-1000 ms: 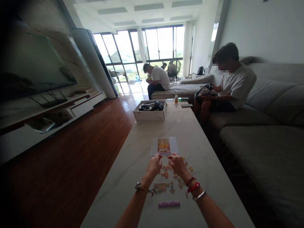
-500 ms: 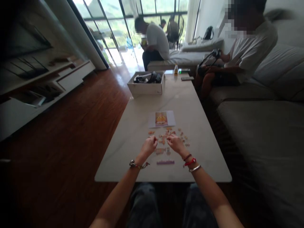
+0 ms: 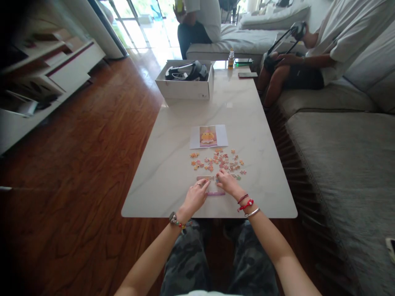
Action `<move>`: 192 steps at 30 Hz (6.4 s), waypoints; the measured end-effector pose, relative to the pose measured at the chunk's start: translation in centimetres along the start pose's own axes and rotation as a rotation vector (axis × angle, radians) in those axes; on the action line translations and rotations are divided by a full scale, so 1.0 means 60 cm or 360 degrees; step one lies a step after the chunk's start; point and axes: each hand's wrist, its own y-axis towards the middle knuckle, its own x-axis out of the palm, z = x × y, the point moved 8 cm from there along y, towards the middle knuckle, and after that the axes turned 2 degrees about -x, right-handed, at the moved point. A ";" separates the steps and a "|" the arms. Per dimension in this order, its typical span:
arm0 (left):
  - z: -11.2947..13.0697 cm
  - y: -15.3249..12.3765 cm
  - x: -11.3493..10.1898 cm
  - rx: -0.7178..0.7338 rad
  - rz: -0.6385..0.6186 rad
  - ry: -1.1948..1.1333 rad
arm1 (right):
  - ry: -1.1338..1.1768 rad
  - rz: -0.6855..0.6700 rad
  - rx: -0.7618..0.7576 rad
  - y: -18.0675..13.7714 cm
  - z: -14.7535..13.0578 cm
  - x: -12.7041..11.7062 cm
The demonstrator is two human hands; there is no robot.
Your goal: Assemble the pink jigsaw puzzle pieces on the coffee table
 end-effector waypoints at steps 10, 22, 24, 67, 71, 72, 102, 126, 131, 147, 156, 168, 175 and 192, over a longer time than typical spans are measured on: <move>-0.002 0.005 -0.006 -0.0033 -0.0041 -0.0011 | -0.0090 -0.0054 0.0027 0.005 -0.005 -0.006; -0.028 0.027 -0.031 -0.0358 0.0159 -0.0316 | 0.0081 0.0081 0.0065 0.011 -0.024 -0.014; -0.027 0.031 -0.027 -0.0357 0.0116 -0.0319 | 0.0034 0.0054 0.0089 0.012 -0.021 -0.010; -0.006 0.026 -0.005 -0.0034 0.0076 -0.0191 | 0.0065 -0.0010 0.0035 0.005 0.001 -0.001; -0.008 0.025 -0.001 -0.0034 0.0077 -0.0181 | 0.0033 -0.0038 0.0029 0.004 -0.002 -0.003; -0.008 0.025 0.000 -0.0034 0.0082 -0.0180 | 0.0016 -0.0048 0.0030 0.005 -0.002 -0.004; -0.008 0.024 0.016 0.0004 0.0078 0.0024 | -0.0044 -0.0075 0.0133 0.078 0.013 -0.022; -0.013 0.037 0.005 -0.0139 0.0245 -0.0082 | 0.0014 0.0328 0.0346 0.030 0.082 -0.058; -0.012 0.037 0.004 -0.0157 0.0263 -0.0066 | -0.0017 0.0164 0.0300 0.034 0.082 -0.054; -0.008 0.038 0.004 -0.0165 0.0173 -0.0053 | 0.0034 0.0341 0.0410 -0.054 0.125 -0.079; -0.009 0.030 0.004 -0.0125 0.0122 -0.0058 | -0.0102 0.0220 0.0305 -0.030 0.097 -0.066; -0.014 0.030 0.007 -0.0068 0.0071 -0.0104 | 0.0145 0.0348 0.0095 0.012 0.050 -0.078; -0.015 0.027 0.006 -0.0067 0.0081 -0.0111 | 0.0260 0.0035 -0.0199 0.060 -0.033 -0.015; -0.009 0.028 0.013 -0.0029 0.0082 0.0026 | -0.0029 0.0250 -0.0079 0.040 -0.040 0.004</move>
